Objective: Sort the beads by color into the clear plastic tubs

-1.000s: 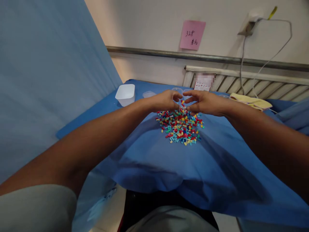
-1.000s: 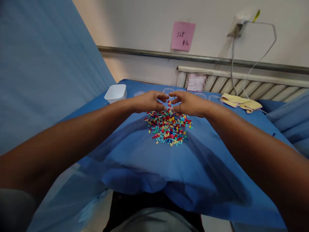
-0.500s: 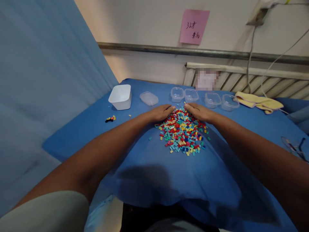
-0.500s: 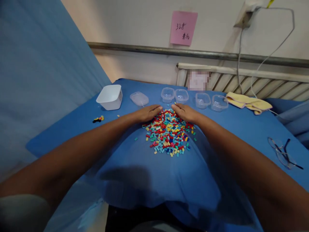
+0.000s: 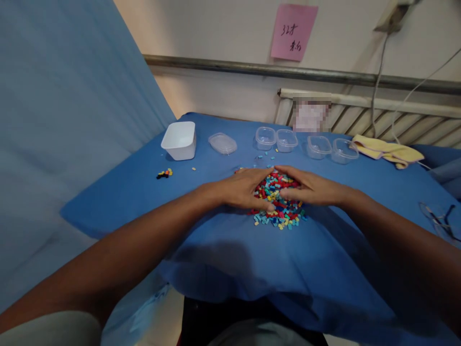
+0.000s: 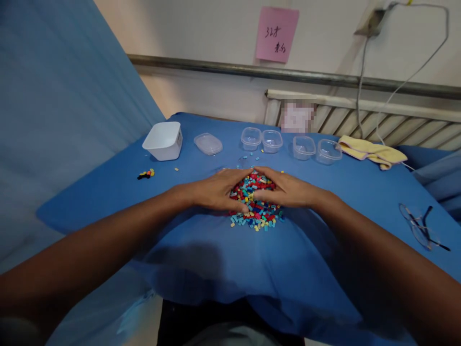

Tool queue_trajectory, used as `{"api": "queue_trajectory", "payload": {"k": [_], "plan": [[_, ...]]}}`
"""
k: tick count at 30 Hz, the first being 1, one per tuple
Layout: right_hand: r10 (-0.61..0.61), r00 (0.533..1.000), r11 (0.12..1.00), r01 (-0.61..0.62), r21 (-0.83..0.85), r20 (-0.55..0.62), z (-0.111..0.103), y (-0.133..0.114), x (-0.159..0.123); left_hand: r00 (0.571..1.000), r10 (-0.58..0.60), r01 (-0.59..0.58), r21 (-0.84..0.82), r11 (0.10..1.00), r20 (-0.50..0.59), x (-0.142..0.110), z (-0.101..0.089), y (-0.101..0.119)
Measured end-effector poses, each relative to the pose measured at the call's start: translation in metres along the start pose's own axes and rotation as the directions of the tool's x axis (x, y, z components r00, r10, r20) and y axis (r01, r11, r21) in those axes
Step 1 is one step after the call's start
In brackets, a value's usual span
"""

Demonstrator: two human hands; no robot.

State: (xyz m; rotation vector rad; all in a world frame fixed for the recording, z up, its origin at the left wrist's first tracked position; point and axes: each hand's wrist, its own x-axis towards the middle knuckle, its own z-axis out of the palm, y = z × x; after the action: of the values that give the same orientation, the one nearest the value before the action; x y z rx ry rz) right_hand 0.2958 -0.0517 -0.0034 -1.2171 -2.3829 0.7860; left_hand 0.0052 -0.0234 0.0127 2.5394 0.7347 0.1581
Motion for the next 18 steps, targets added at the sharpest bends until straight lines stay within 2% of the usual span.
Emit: {"api": "queue_trajectory", "payload": {"k": [3,6,9,14,18], "plan": [[-0.102,0.994,0.987,0.107,-0.117,0.045,0.01,0.001,-0.02,0.993,-0.11,0.102,0.16,0.982,0.044,-0.01,0.014,0.015],[-0.09,0.996,0.974,0.093,-0.208,0.024,0.022,0.006,-0.024,0.99,-0.141,0.135,0.201,0.97,0.014,-0.007,0.023,0.022],[-0.042,0.999,0.971,0.042,-0.235,0.003,0.027,0.009,-0.017,0.989,-0.145,0.147,0.209,0.967,-0.026,0.001,0.023,0.022],[-0.068,0.998,0.972,0.067,-0.226,0.001,0.019,0.001,0.001,0.991,-0.087,0.109,0.236,0.966,-0.104,0.016,0.019,0.017],[-0.03,0.996,0.979,0.013,-0.204,-0.082,0.017,-0.009,0.014,0.978,-0.096,0.136,0.218,0.967,-0.185,0.03,0.024,0.012]]}}
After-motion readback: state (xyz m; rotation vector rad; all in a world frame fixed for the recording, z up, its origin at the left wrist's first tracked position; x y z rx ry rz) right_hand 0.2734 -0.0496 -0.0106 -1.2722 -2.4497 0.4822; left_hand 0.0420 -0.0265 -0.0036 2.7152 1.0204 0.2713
